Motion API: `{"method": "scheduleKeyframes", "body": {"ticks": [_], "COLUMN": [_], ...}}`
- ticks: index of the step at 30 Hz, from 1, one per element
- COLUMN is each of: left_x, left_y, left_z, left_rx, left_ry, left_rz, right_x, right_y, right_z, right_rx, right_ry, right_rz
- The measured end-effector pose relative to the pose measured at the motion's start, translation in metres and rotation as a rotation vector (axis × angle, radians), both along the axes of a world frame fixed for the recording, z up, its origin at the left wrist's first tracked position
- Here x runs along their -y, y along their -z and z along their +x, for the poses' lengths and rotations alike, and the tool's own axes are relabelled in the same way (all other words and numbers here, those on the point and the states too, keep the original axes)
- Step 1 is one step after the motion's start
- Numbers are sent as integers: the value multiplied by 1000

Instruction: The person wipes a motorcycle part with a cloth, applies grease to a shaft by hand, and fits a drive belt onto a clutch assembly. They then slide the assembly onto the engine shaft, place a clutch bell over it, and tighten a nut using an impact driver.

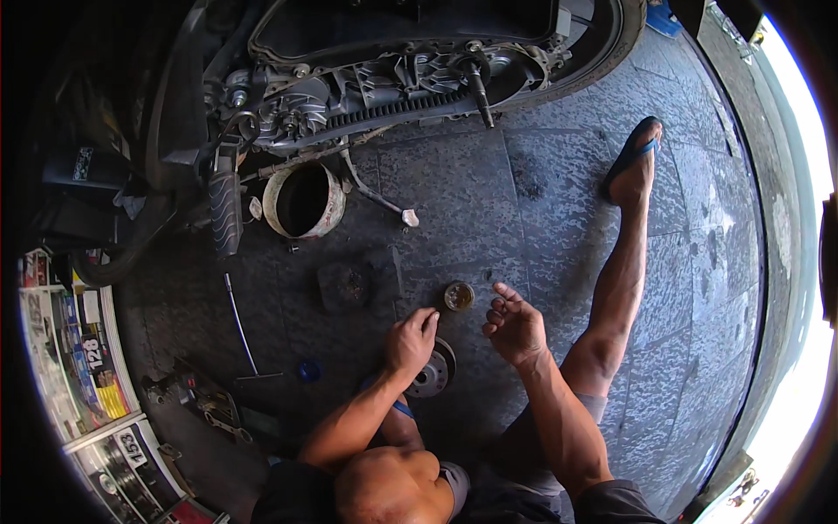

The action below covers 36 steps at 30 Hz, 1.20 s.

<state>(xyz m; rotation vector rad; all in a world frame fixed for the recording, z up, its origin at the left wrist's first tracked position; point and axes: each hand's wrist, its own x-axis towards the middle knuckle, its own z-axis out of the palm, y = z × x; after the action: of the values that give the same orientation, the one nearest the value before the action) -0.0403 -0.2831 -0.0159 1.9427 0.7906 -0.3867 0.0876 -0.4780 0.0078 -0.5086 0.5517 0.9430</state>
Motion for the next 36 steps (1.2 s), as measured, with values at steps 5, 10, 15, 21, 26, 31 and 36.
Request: {"method": "scheduleKeyframes", "body": {"ticks": [5,10,15,21,26,31,36], "left_x": [8,51,61,35,11,13,19], "left_y": [-38,-41,-29,-48,-85,-128,-150], "left_z": [-48,-78,-79,-66,-76,-83,-86], "left_rx": [33,27,-8,220,302,548,500], "left_ry": [364,521,512,99,-669,-526,-569], "left_rz": [440,597,651,291,-1168,-1271,-1048], "right_x": [7,20,35,69,82,56,38], "right_y": [-19,-33,-48,-71,-103,-143,-159], "right_z": [2,-5,-14,-31,-62,-89,-99], "right_rx": [25,75,101,191,261,317,561], "right_ry": [66,105,114,119,-98,-242,-430], "right_rz": [63,135,140,67,172,243,138]}}
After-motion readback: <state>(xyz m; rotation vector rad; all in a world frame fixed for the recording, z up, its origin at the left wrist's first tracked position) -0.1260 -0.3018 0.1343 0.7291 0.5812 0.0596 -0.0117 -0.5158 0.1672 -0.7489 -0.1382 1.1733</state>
